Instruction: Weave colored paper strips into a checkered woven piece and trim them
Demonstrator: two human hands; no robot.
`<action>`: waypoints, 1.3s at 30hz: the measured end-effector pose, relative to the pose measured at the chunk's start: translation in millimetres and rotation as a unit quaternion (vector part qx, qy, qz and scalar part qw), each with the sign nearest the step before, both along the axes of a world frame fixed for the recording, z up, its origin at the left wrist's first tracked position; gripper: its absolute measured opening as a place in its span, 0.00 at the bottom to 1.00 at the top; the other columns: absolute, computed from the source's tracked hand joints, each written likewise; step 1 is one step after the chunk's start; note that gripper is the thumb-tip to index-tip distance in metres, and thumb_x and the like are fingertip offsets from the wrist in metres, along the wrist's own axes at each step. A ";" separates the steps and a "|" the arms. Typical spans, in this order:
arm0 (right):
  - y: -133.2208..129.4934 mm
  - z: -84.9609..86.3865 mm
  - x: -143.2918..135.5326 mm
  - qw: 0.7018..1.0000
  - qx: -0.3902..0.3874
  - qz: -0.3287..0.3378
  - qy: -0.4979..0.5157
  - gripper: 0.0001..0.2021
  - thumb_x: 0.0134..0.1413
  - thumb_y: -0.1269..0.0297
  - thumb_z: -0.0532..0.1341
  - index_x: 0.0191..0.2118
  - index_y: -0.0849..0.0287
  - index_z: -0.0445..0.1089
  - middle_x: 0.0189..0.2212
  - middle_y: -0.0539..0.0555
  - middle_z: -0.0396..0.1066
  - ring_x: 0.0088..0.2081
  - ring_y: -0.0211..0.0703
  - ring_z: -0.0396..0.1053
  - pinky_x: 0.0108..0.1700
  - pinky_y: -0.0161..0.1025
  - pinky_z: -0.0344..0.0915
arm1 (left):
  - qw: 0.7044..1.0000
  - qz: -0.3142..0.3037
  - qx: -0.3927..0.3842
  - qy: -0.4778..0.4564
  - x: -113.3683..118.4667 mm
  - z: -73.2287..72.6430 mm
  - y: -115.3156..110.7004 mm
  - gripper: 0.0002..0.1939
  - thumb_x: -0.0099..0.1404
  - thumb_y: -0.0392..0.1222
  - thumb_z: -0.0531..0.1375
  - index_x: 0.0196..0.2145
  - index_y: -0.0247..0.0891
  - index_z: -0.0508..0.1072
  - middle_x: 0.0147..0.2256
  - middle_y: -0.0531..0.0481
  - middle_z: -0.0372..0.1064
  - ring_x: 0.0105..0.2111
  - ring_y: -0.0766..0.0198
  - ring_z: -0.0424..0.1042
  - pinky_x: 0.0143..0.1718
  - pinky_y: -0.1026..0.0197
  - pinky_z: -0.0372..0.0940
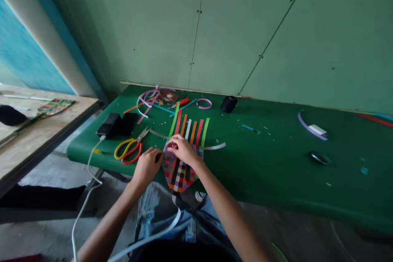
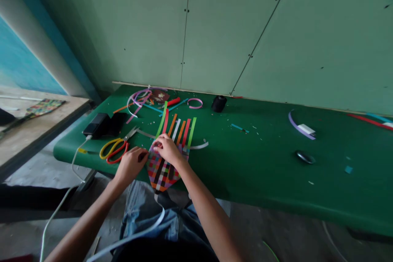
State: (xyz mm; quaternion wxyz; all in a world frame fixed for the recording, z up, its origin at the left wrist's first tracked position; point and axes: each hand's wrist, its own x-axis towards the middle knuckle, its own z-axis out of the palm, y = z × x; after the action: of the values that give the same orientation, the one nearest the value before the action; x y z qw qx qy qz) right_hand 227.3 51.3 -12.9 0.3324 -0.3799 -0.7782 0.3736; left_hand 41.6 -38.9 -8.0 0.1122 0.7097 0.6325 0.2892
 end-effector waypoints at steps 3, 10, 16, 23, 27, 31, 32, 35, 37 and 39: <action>0.9 -1.0 1.5 1.000 -0.001 0.009 0.000 0.08 0.59 0.76 0.68 0.41 0.57 0.79 0.47 0.54 0.70 0.36 0.37 0.75 0.46 0.39 0.76 | 1.000 -0.006 -0.011 -0.018 1.6 -2.7 -0.2 0.09 0.71 0.34 0.59 0.38 0.40 0.80 0.35 0.49 0.74 0.33 0.63 0.74 0.37 0.62 0.65; -0.1 -4.0 1.8 1.000 0.022 0.003 -0.008 0.09 0.60 0.76 0.65 0.42 0.57 0.79 0.49 0.55 0.70 0.37 0.39 0.76 0.48 0.41 0.76 | 0.999 -0.018 -0.008 -0.029 -2.4 6.8 -13.2 0.09 0.73 0.38 0.59 0.41 0.42 0.81 0.37 0.49 0.76 0.33 0.63 0.75 0.36 0.61 0.67; -2.7 -2.6 2.9 1.000 0.024 0.008 -0.014 0.07 0.63 0.73 0.65 0.44 0.56 0.77 0.51 0.56 0.69 0.37 0.38 0.76 0.47 0.41 0.76 | 0.985 0.104 0.093 0.106 -47.4 12.6 -28.7 0.11 0.75 0.44 0.57 0.50 0.42 0.77 0.46 0.41 0.76 0.48 0.50 0.74 0.51 0.51 0.68; -17.9 14.8 4.4 0.989 0.083 0.044 -0.115 0.21 0.56 0.55 0.75 0.53 0.52 0.74 0.53 0.57 0.68 0.52 0.51 0.74 0.56 0.47 0.72 | 0.971 0.157 0.009 0.178 -85.6 6.3 -16.4 0.24 0.75 0.49 0.58 0.65 0.41 0.67 0.56 0.36 0.71 0.54 0.43 0.72 0.54 0.45 0.65; -23.1 18.3 -3.3 0.982 0.120 0.047 -0.137 0.19 0.54 0.58 0.77 0.51 0.52 0.77 0.49 0.57 0.68 0.51 0.51 0.74 0.56 0.46 0.71 | 0.977 0.127 -0.018 0.171 -95.3 6.9 -3.3 0.25 0.75 0.48 0.58 0.64 0.35 0.67 0.53 0.34 0.72 0.52 0.45 0.72 0.55 0.48 0.65; -23.8 18.0 -10.5 0.973 0.162 0.061 -0.152 0.10 0.59 0.66 0.74 0.46 0.55 0.80 0.46 0.57 0.70 0.51 0.50 0.73 0.57 0.47 0.69 | 0.976 0.125 -0.038 0.177 -98.6 6.1 2.3 0.23 0.75 0.47 0.58 0.61 0.32 0.69 0.50 0.35 0.72 0.50 0.46 0.73 0.52 0.50 0.67; -23.9 18.1 -11.6 0.970 0.174 0.066 -0.158 0.08 0.60 0.67 0.73 0.45 0.54 0.81 0.46 0.57 0.71 0.51 0.50 0.73 0.57 0.48 0.69 | 0.974 0.129 -0.040 0.184 -98.0 5.9 1.6 0.22 0.74 0.47 0.58 0.60 0.32 0.69 0.50 0.35 0.72 0.49 0.46 0.74 0.51 0.50 0.67; -24.9 19.4 -13.1 0.962 0.195 0.081 -0.174 0.04 0.64 0.70 0.69 0.41 0.54 0.81 0.45 0.56 0.73 0.50 0.50 0.72 0.56 0.50 0.67 | 0.970 0.136 -0.039 0.199 -95.1 7.0 -5.7 0.22 0.75 0.46 0.56 0.61 0.32 0.68 0.49 0.35 0.71 0.48 0.46 0.74 0.50 0.51 0.68; -25.5 19.9 -13.1 0.960 0.197 0.091 -0.177 0.05 0.66 0.70 0.68 0.38 0.54 0.81 0.44 0.56 0.74 0.49 0.49 0.72 0.55 0.49 0.66 | 0.971 0.142 -0.046 0.187 -95.1 9.2 -12.9 0.21 0.76 0.46 0.55 0.61 0.34 0.67 0.49 0.36 0.70 0.46 0.48 0.75 0.47 0.52 0.69; -25.2 19.5 -12.6 0.961 0.195 0.091 -0.173 0.05 0.67 0.70 0.67 0.38 0.56 0.81 0.44 0.56 0.75 0.48 0.47 0.73 0.55 0.47 0.66 | 0.975 0.149 -0.055 0.155 -97.7 11.6 -19.6 0.21 0.77 0.47 0.53 0.63 0.37 0.66 0.51 0.37 0.69 0.43 0.50 0.76 0.43 0.53 0.70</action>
State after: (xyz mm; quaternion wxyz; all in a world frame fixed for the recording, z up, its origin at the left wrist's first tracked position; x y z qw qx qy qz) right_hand 214.7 26.1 6.6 0.2246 -0.2937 -0.9131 0.1717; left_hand -56.1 -58.5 3.6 0.0074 0.6365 0.7558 0.1535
